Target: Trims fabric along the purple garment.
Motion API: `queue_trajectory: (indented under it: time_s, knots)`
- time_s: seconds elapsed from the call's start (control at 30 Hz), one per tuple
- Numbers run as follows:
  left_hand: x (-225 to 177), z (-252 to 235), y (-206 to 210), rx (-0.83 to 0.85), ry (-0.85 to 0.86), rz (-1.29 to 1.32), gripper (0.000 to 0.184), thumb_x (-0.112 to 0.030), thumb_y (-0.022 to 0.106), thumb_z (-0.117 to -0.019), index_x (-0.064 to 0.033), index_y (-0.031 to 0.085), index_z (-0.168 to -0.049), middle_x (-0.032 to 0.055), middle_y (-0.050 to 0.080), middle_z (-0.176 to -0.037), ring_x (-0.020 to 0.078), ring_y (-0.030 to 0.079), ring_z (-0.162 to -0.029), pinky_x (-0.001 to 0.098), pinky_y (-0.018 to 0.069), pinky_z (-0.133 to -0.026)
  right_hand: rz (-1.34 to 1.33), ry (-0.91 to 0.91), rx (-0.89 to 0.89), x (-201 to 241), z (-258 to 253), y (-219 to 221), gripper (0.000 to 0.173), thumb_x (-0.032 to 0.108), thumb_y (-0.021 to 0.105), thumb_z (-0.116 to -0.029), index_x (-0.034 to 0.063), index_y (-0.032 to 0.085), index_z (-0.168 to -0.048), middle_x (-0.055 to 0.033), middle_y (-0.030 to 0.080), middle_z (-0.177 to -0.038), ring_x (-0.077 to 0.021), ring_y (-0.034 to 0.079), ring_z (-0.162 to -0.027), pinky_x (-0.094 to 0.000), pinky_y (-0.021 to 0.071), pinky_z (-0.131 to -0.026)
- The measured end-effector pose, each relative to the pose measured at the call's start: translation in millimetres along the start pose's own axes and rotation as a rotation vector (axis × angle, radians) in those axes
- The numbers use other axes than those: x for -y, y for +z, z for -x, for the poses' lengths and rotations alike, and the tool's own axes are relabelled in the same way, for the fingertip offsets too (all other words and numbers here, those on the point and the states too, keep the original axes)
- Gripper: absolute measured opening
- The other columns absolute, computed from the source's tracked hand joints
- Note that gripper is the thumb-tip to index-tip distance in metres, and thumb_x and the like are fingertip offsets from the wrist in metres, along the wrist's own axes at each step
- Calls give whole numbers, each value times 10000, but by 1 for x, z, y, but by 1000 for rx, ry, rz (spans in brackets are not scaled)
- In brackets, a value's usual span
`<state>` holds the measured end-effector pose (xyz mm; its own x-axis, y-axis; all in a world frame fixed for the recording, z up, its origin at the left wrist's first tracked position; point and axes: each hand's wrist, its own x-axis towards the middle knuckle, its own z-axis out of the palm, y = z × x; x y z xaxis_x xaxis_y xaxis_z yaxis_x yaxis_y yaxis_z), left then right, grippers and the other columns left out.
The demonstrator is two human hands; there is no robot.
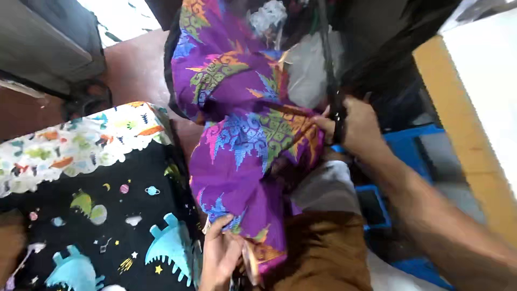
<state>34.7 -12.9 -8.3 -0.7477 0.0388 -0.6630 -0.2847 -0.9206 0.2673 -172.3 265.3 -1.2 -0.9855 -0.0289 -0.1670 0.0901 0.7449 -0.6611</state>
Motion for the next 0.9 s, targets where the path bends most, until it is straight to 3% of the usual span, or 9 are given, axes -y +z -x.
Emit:
queue_trajectory:
  time_s: [0.1, 0.17, 0.23, 0.3, 0.37, 0.43, 0.53, 0.7, 0.9]
  knots:
    - [30, -20, 24, -217, -125, -123, 188, -26, 435, -924, -82, 608, -877, 80, 707, -773, 172, 714, -676, 351, 619, -622, 94, 24, -152, -7, 1, -25, 410, 259, 679, -967, -90, 590, -1163, -287, 650, -1009, -420, 653, -927, -607, 503, -838]
    - [41, -31, 34, -310, -87, -195, 179, -50, 386, -929, -107, 552, -897, 57, 674, -766, 162, 689, -672, 360, 598, -594, 93, 18, -153, -16, 25, -34, 429, 343, 664, -986, -43, 580, -1153, -253, 636, -927, -411, 648, -820, -611, 516, -720]
    - [44, -33, 37, -289, 20, -194, 209, -170, 374, -944, -139, 580, -938, 47, 703, -833, 178, 714, -778, 414, 610, -664, 9, 55, -57, -20, 68, -36, 451, 450, 668, -960, 28, 614, -1108, -123, 606, -804, -255, 603, -666, -489, 520, -587]
    - [42, -32, 44, -211, 90, -286, 346, -414, 341, -1050, -181, 592, -1102, 16, 725, -964, 162, 724, -908, 416, 625, -752, -120, 96, 65, -26, 122, -31, 501, 571, 663, -904, 77, 642, -987, 16, 580, -730, -64, 553, -617, -291, 497, -556]
    - [41, -33, 48, -111, 120, -420, 467, -553, 469, -1022, -167, 567, -1265, 12, 726, -1093, 145, 715, -1013, 399, 627, -835, -265, 150, 167, -30, 174, -26, 522, 608, 702, -846, 91, 664, -911, 70, 584, -692, 21, 520, -600, -199, 454, -536]
    - [43, -37, 48, -90, 140, -536, 520, -495, 659, -951, -92, 581, -1270, 41, 735, -1077, 145, 720, -998, 383, 625, -857, -375, 148, 247, -39, 218, -21, 516, 624, 702, -853, 111, 684, -904, 75, 609, -695, 52, 529, -608, -155, 463, -542]
    - [48, -48, 54, -151, 113, -597, 303, -258, 554, -1051, -26, 580, -1244, 109, 733, -1034, 188, 734, -937, 404, 631, -823, -395, 255, 428, -42, 260, -26, 629, 677, 661, -844, 49, 673, -875, -12, 594, -664, -60, 541, -583, -276, 464, -527]
    - [57, -54, 55, -131, 115, -534, 284, -238, 468, -1087, -35, 577, -1253, 115, 723, -1067, 202, 725, -987, 419, 621, -862, -487, 317, 574, -48, 282, -20, 780, 768, 585, -831, 21, 650, -1047, -60, 625, -758, -115, 595, -652, -326, 518, -586]
    - [58, -50, 59, -126, 105, -510, 273, -262, 452, -1088, -62, 603, -1195, 94, 733, -1035, 186, 735, -959, 408, 631, -829, -428, 326, 602, -36, 261, -1, 809, 856, 580, -739, 83, 636, -971, -10, 566, -701, -117, 560, -624, -328, 488, -552]
